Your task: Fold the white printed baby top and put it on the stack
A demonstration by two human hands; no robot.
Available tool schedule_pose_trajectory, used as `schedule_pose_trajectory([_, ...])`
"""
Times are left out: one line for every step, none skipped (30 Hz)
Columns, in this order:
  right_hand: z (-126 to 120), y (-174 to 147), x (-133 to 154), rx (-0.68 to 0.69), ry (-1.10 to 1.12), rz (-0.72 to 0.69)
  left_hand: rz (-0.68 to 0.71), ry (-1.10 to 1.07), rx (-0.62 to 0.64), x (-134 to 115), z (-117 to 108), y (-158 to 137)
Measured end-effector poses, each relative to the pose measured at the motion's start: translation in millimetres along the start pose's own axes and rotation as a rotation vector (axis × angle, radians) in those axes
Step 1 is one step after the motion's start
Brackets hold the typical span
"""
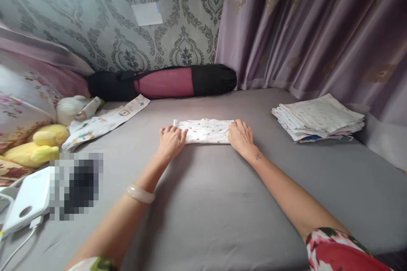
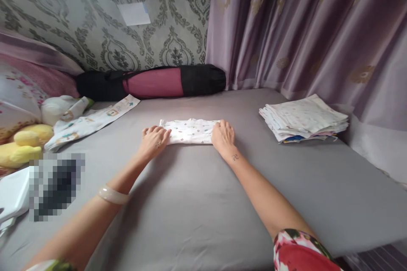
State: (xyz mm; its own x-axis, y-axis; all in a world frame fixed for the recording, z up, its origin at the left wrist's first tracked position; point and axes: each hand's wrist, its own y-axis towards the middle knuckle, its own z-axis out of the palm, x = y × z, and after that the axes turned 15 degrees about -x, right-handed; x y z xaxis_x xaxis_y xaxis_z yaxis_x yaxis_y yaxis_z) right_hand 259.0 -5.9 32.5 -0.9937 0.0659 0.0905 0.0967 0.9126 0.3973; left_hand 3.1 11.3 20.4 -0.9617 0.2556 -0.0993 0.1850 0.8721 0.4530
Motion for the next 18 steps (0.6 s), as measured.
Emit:
schedule_pose_trajectory([2.5, 1.0, 7.2, -0.014, 0.029, -0.049, 0.015, -0.019, -0.028, -6.7, 2.4, 5.3])
schedule_pose_trajectory([5.6, 1.9, 14.8, -0.013, 0.068, -0.098, 0.037, -0.04, -0.042, -13.9, 5.9, 10.1])
schedule_pose_trajectory([9.3, 2.8, 22.4, 0.001, 0.112, -0.144, 0.066, -0.062, -0.041, -21.3, 10.3, 14.4])
schedule_pose_trajectory([13.3, 3.6, 29.9, 0.022, 0.154, -0.184, 0.096, -0.078, -0.03, -28.5, 15.3, 17.9])
schedule_pose_trajectory([17.2, 4.3, 36.8, 0.042, 0.187, -0.21, 0.118, -0.086, -0.011, -35.0, 20.4, 20.8])
schedule_pose_trajectory([20.9, 4.8, 43.1, 0.064, 0.216, -0.229, 0.129, -0.091, 0.007, -40.5, 25.4, 23.0])
schedule_pose_trajectory([24.3, 5.3, 48.4, 0.082, 0.238, -0.239, 0.131, -0.092, 0.026, -44.9, 29.8, 24.5])
schedule_pose_trajectory([27.4, 5.5, 52.7, 0.099, 0.256, -0.242, 0.124, -0.093, 0.046, -48.0, 33.6, 25.3])
schedule_pose_trajectory([30.1, 5.7, 55.9, 0.116, 0.27, -0.242, 0.111, -0.096, 0.066, -49.9, 36.7, 25.5])
schedule_pose_trajectory([32.6, 5.6, 58.2, 0.132, 0.279, -0.238, 0.094, -0.101, 0.09, -50.8, 39.0, 25.2])
schedule_pose_trajectory([34.9, 5.4, 59.6, 0.147, 0.283, -0.231, 0.073, -0.108, 0.116, -51.0, 40.6, 24.5])
schedule_pose_trajectory([37.1, 5.1, 60.2, 0.159, 0.283, -0.224, 0.049, -0.114, 0.14, -50.8, 41.6, 23.5])
schedule_pose_trajectory([39.3, 4.6, 60.3, 0.167, 0.28, -0.218, 0.025, -0.12, 0.162, -50.3, 42.3, 22.3])
schedule_pose_trajectory([41.2, 4.2, 60.0, 0.169, 0.277, -0.216, 0.005, -0.122, 0.178, -49.9, 42.6, 21.1])
schedule_pose_trajectory([43.0, 3.9, 59.4, 0.168, 0.273, -0.216, -0.01, -0.121, 0.187, -49.7, 42.9, 20.1])
schedule_pose_trajectory([44.5, 3.7, 58.6, 0.164, 0.271, -0.219, -0.02, -0.116, 0.187, -49.6, 43.0, 19.2])
schedule_pose_trajectory([45.6, 3.6, 57.7, 0.162, 0.269, -0.223, -0.024, -0.111, 0.182, -49.7, 43.2, 18.6])
schedule_pose_trajectory([46.4, 3.8, 56.7, 0.161, 0.269, -0.228, -0.028, -0.107, 0.179, -49.9, 43.5, 18.2])
